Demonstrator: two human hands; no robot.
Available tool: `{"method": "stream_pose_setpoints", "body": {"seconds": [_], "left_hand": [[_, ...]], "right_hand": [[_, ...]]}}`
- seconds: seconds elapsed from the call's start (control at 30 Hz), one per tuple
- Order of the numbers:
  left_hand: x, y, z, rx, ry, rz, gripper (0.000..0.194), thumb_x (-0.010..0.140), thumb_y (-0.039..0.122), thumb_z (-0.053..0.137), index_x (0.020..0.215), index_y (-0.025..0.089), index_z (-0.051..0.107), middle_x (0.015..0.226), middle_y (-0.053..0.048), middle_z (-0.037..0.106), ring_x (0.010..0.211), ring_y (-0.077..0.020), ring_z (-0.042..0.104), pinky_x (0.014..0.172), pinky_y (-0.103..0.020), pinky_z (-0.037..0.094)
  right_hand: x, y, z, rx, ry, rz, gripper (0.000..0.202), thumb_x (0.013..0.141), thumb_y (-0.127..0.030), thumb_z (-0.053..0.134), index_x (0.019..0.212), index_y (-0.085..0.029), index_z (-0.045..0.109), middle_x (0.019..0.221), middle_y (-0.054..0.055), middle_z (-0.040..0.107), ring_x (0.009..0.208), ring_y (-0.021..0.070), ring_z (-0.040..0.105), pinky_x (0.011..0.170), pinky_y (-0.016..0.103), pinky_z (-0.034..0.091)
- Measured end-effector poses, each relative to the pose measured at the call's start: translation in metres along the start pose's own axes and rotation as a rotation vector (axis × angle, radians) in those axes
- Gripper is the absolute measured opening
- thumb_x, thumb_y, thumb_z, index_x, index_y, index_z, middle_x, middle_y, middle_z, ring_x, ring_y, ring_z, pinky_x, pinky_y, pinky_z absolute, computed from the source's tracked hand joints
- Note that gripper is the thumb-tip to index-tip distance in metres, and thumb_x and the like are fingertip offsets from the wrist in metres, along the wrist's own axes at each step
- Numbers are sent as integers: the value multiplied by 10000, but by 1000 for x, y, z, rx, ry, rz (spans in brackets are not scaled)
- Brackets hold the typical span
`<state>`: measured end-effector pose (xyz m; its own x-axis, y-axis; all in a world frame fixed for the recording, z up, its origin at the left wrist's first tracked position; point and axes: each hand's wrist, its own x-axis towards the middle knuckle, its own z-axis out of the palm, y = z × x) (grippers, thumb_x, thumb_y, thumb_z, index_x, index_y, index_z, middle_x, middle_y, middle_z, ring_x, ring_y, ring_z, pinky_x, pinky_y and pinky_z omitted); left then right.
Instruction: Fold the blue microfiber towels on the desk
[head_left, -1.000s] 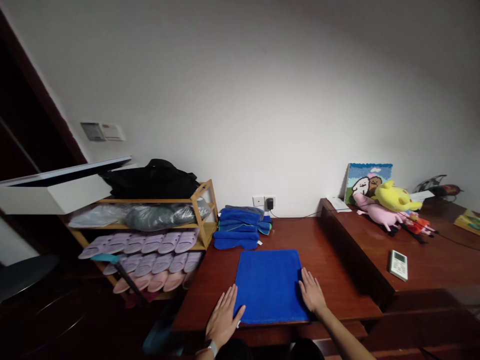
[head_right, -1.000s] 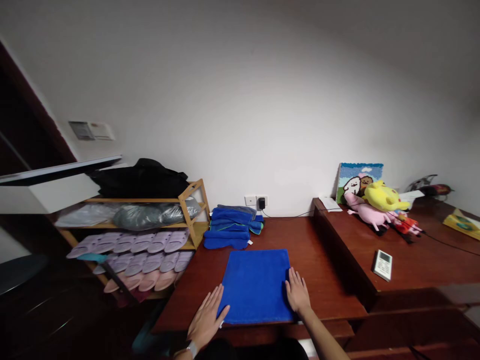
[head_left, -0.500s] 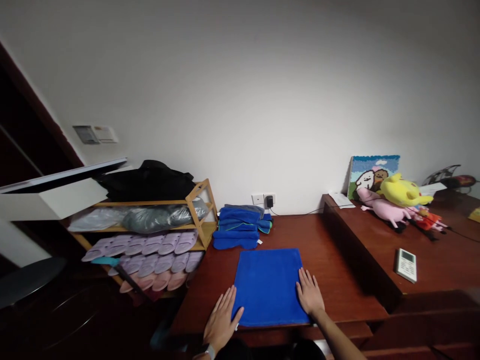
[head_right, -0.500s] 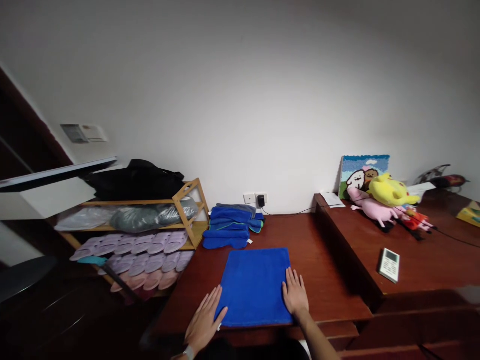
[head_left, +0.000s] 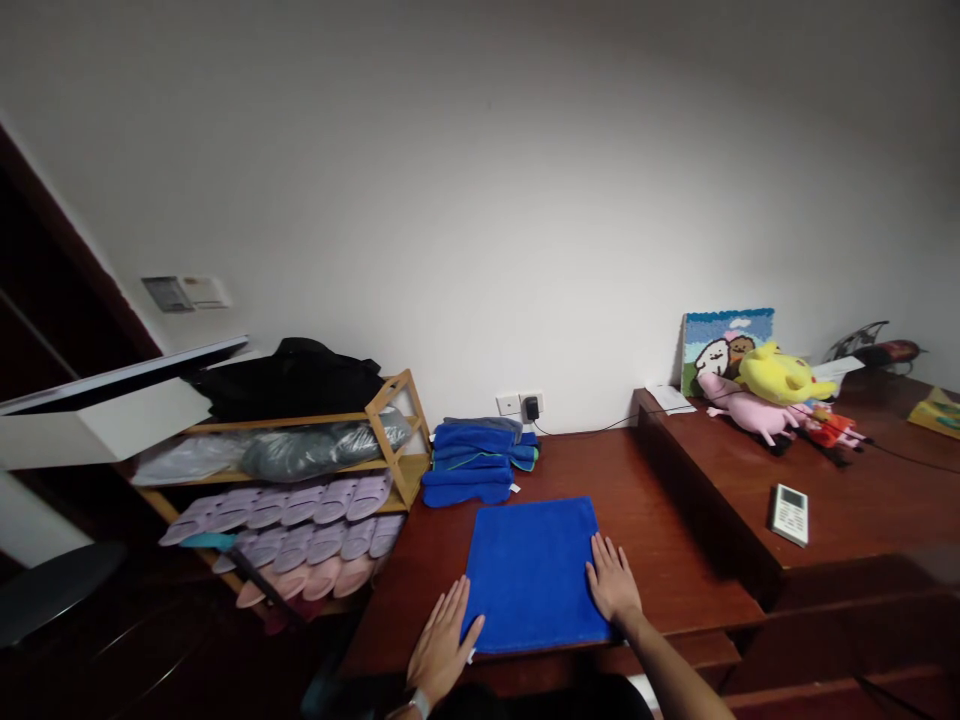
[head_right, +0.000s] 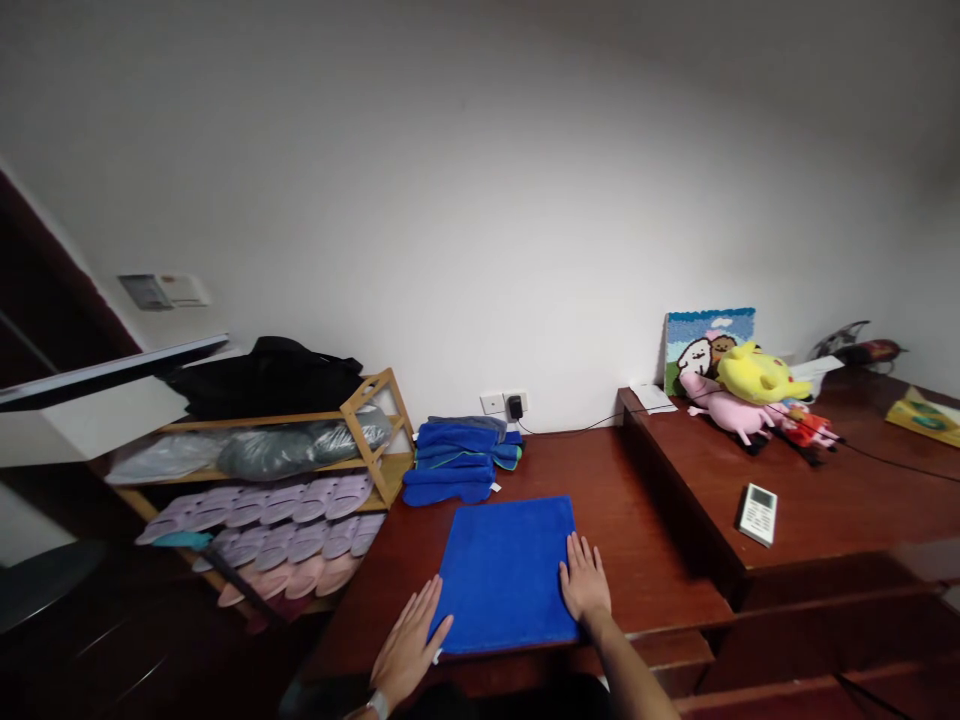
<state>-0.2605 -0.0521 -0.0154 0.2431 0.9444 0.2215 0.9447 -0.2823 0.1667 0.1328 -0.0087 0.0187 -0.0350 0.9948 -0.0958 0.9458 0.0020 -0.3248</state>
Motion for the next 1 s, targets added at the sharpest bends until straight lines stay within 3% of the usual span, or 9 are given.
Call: {"method": "stream_pose_setpoints", "body": {"seconds": [0.17,0.27,0.37,0.53,0.6,0.67,0.73,0.83,1.0], "left_hand": [[3,-9,2,-81,-49,-79,672,1037,537,307,1634,252,185,1670,-43,307,1535,-221,287,1266,-480,300],[11,3,8,-76,-1,-158,633,1058,452,220,1638,206,165,1660,-85,329,1528,-237,302,1259,-523,303],[31,54,11,-56,59,-74,641,1060,453,243,1645,230,108,1684,-70,278,1548,-240,257,1274,-531,270],[85,181,15,-108,-76,236,640,1062,496,230,1643,258,108,1703,-24,223,1569,-219,201,1293,-477,239],[103,216,20,-126,-155,224,665,1057,526,176,1638,203,160,1696,-62,235,1568,-228,204,1292,-474,236],[114,234,28,-137,-218,177,708,1047,558,128,1627,161,207,1688,-89,248,1565,-236,213,1292,-475,234],[115,236,34,-140,-241,141,736,1038,579,98,1622,149,220,1687,-90,242,1566,-234,206,1295,-475,225],[106,217,35,-117,-236,110,753,1031,600,97,1624,148,210,1693,-81,217,1573,-228,173,1300,-472,207],[80,144,21,-54,-203,11,755,1031,612,138,1628,152,192,1693,-90,217,1574,-227,170,1300,-476,196]], "right_hand": [[2,1,2,25,10,-6,694,1020,-484,137,1634,-161,154,1706,-11,116,1584,192,64,1281,398,-3],[3,1,4,54,23,-5,700,1020,-496,147,1632,-157,156,1702,-9,127,1584,195,71,1282,404,-11],[3,1,2,72,27,-5,697,1021,-500,147,1632,-166,163,1701,-9,136,1584,197,74,1282,405,-13],[0,1,-4,48,20,-17,676,1024,-457,143,1631,-161,173,1703,-2,142,1584,198,70,1284,410,7],[0,2,-4,22,16,-35,664,1025,-437,155,1630,-166,185,1702,3,150,1585,205,67,1283,423,14],[1,3,-1,-2,13,-49,654,1024,-427,166,1629,-181,195,1701,3,155,1585,213,65,1282,436,21],[3,4,1,-6,18,-51,651,1025,-432,171,1629,-191,200,1701,4,162,1585,216,71,1281,434,28],[3,5,4,14,38,-34,664,1026,-448,174,1629,-172,191,1700,15,173,1584,216,86,1282,422,31],[2,5,3,20,33,-14,676,1029,-468,152,1632,-164,166,1701,8,168,1582,199,95,1280,413,24]]}}
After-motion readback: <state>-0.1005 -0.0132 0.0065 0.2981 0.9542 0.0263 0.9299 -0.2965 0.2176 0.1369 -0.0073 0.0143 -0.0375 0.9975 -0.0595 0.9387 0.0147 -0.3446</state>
